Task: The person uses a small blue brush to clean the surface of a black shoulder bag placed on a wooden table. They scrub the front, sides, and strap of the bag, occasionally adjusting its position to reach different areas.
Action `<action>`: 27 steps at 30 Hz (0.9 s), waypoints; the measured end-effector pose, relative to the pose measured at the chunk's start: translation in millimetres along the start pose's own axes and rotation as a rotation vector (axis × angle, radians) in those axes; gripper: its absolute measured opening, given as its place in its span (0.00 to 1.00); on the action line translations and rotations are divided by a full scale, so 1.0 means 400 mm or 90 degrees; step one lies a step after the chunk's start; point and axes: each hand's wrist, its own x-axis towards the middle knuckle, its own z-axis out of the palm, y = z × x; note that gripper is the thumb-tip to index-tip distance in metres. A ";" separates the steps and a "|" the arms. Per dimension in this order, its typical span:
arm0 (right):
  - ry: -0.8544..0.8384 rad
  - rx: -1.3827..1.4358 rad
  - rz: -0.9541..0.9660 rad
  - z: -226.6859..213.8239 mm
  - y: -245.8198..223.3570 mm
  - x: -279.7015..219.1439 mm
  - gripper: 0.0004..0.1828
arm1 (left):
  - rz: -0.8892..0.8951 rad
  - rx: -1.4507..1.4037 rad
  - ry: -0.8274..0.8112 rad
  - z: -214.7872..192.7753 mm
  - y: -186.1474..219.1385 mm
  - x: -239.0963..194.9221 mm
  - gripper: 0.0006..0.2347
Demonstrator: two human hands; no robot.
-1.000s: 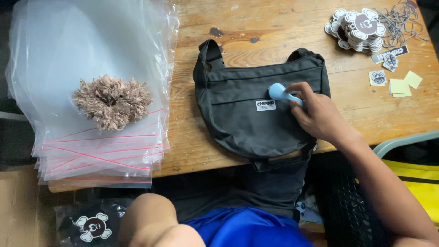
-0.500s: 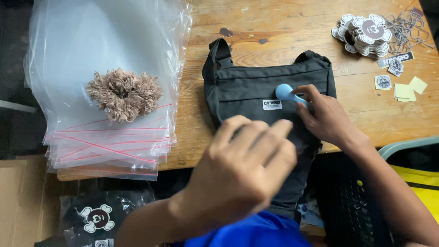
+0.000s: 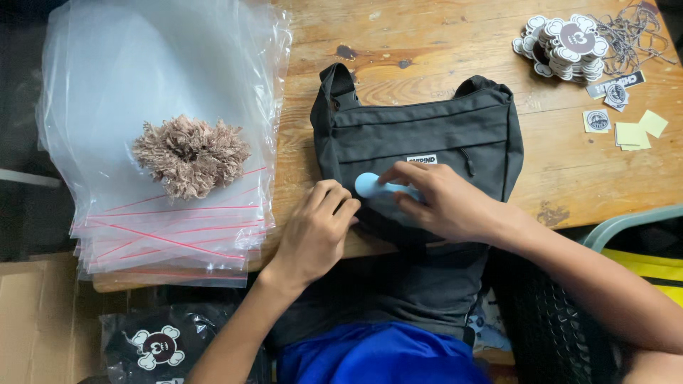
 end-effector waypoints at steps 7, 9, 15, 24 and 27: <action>-0.054 0.059 0.009 0.042 0.022 0.009 0.10 | -0.036 -0.022 0.106 0.039 0.005 -0.008 0.07; -0.076 0.079 0.025 0.007 0.007 -0.003 0.10 | -0.047 -0.028 0.114 0.042 0.010 -0.010 0.08; -0.195 -0.045 0.118 -0.109 0.040 -0.094 0.11 | -0.061 -0.039 0.085 0.041 0.022 -0.009 0.06; -0.164 -0.533 0.354 -0.254 0.089 -0.222 0.20 | -0.119 0.020 0.028 -0.026 0.071 0.026 0.06; -0.049 -0.436 0.256 -0.195 0.081 -0.231 0.17 | -0.042 -0.047 0.050 -0.037 0.093 0.040 0.14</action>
